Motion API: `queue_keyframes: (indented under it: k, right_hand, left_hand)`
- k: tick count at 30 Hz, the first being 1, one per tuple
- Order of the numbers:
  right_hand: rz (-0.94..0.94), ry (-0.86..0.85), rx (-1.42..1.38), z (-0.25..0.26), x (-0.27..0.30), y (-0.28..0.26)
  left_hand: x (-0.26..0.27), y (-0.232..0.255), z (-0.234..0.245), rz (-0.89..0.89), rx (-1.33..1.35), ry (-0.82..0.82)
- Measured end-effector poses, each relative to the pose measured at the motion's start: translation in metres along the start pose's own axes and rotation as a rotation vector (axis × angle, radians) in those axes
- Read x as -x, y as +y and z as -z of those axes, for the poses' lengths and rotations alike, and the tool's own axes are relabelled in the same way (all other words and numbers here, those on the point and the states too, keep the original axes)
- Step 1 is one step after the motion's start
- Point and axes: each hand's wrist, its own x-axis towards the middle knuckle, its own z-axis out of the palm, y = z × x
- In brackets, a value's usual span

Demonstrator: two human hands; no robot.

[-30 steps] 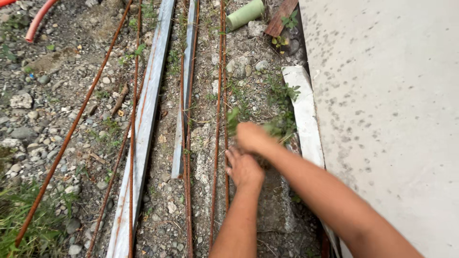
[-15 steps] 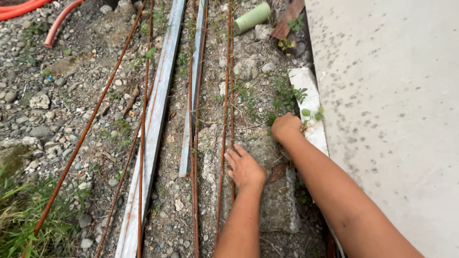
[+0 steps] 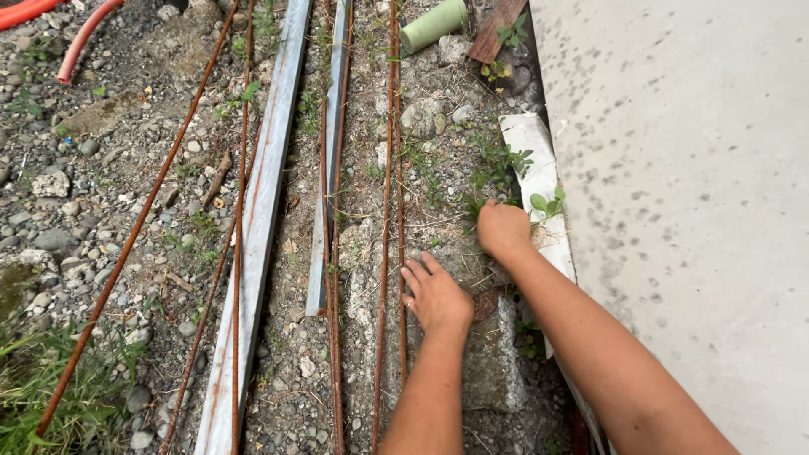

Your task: The person pulls weeds from a gravel and dirt area by hand, gathering the plants into a pile and clearing space around metal rebar rods.

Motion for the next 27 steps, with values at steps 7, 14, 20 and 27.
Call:
queue_keyframes:
  k: [7,14,20,27]
  right_hand:
    - [0.000,-0.114,-0.164,-0.001,-0.011,0.026]
    - [-0.273,-0.413,-0.969,0.012,-0.073,0.062]
    - [-0.131,-0.027,-1.180,0.085,-0.074,0.062]
    - [0.044,-0.457,0.219,0.117,-0.036,0.016]
  left_hand:
    - [-0.004,-0.006,-0.003,-0.003,0.061,-0.006]
    - [0.000,-0.003,0.006,0.017,0.051,-0.059]
    - [-0.005,-0.008,0.000,0.013,0.028,-0.084]
    - [-0.003,-0.004,0.005,0.039,0.023,-0.116]
